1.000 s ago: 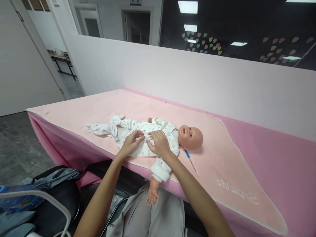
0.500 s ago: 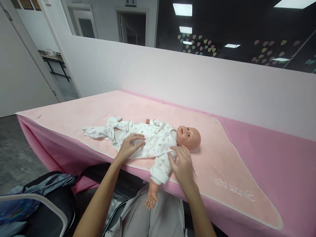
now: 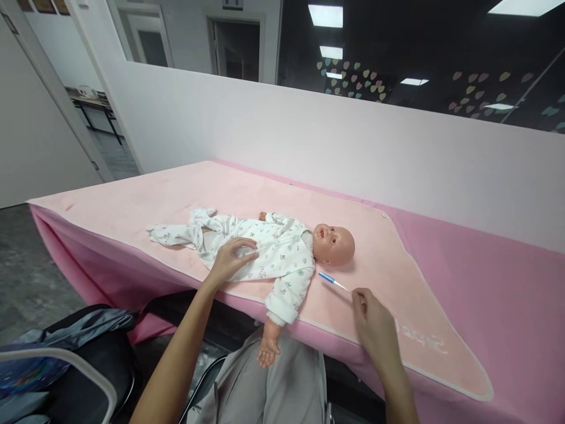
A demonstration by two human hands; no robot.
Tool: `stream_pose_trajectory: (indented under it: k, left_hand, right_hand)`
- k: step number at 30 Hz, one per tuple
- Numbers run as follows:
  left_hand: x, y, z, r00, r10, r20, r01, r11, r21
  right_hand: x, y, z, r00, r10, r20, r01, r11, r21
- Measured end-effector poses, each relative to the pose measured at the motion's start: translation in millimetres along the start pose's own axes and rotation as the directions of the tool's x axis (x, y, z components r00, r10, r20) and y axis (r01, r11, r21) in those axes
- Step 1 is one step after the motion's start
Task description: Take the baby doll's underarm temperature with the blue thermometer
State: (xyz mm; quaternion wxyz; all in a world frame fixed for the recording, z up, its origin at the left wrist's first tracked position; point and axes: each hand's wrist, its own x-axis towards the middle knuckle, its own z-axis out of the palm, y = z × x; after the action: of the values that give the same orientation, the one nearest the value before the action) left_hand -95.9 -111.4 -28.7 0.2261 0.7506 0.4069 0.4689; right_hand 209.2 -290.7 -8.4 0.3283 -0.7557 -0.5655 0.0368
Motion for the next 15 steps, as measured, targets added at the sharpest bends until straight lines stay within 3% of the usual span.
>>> stream_pose_trajectory:
  k: [3, 7, 15]
  left_hand:
    - [0, -1, 0.1, 1.0, 0.002, -0.005, -0.002, 1.0, -0.004]
    - [0, 0, -0.6, 1.0, 0.008, -0.001, -0.008, 1.0, -0.002]
    - [-1, 1, -2.0, 0.999, 0.046, -0.011, -0.045, 0.999, 0.028]
  right_hand:
    - [8, -13, -34, 0.998, -0.03, 0.054, 0.011, 0.946, 0.325]
    - [16, -30, -60, 1.0, -0.025, 0.01, 0.02, 0.935, 0.353]
    - [37, -25, -47, 0.996, -0.016, 0.093, -0.019, 0.933, 0.36]
